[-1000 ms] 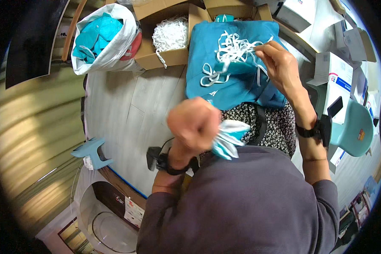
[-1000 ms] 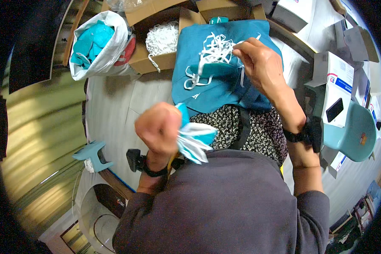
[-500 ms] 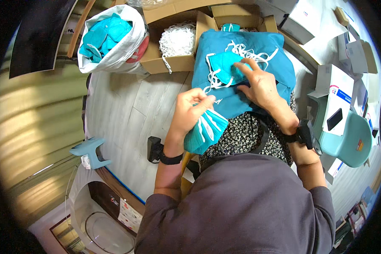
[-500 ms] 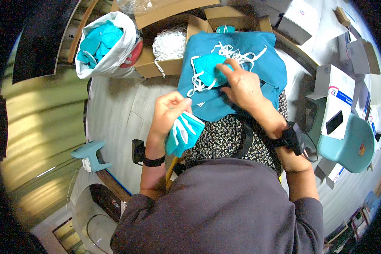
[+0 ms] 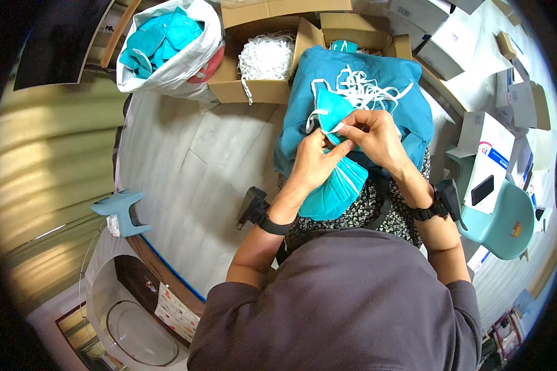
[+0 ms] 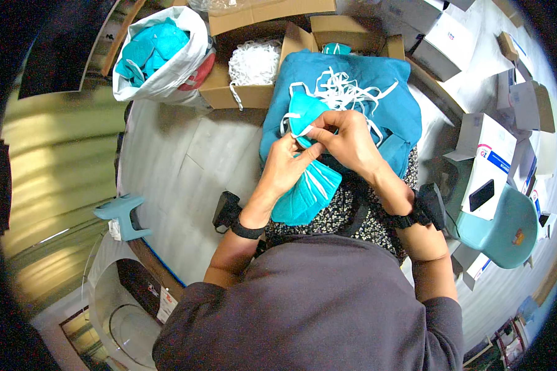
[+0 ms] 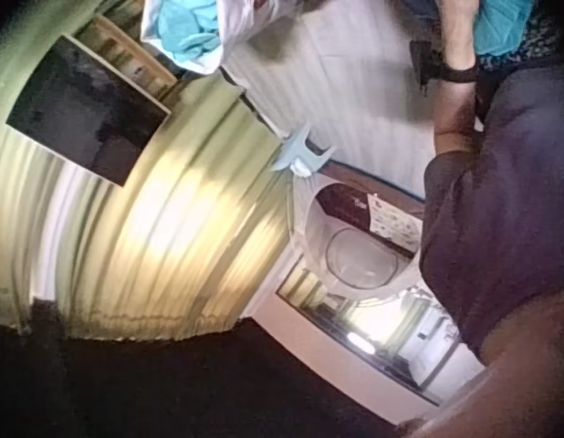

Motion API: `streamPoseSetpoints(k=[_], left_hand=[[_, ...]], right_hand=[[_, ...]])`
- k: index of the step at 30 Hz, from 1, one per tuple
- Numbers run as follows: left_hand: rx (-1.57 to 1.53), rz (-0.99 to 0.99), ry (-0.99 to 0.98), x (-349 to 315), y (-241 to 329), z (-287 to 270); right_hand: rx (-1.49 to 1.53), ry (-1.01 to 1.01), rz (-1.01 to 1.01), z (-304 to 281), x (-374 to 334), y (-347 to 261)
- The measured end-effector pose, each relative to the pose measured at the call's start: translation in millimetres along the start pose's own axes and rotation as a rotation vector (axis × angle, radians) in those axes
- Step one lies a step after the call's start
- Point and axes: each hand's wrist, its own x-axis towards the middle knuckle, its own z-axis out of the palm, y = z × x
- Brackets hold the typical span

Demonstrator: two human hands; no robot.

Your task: Inspecting and organizing face masks and medical supplies.

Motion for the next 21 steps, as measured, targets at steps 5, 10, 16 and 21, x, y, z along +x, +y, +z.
streamPoseSetpoints(k=[5,10,16,21], left_hand=[[0.251,-0.081,-0.071,-4,17,-6],[0.275,-0.120,-0.130,-22,14,0],[0.244,-0.103,-0.121,-18,15,-5],[0.534,-0.101,-0.128,-11,43,7]], right_hand=[[-0.024,0.109,-0.053,1,1,16],[-0.078,0.632,-0.067,-45,45,57],[-0.617,0.344,-0.110,-51,13,-5],[-0.122,0.057,-0.061,-19,1,-14]])
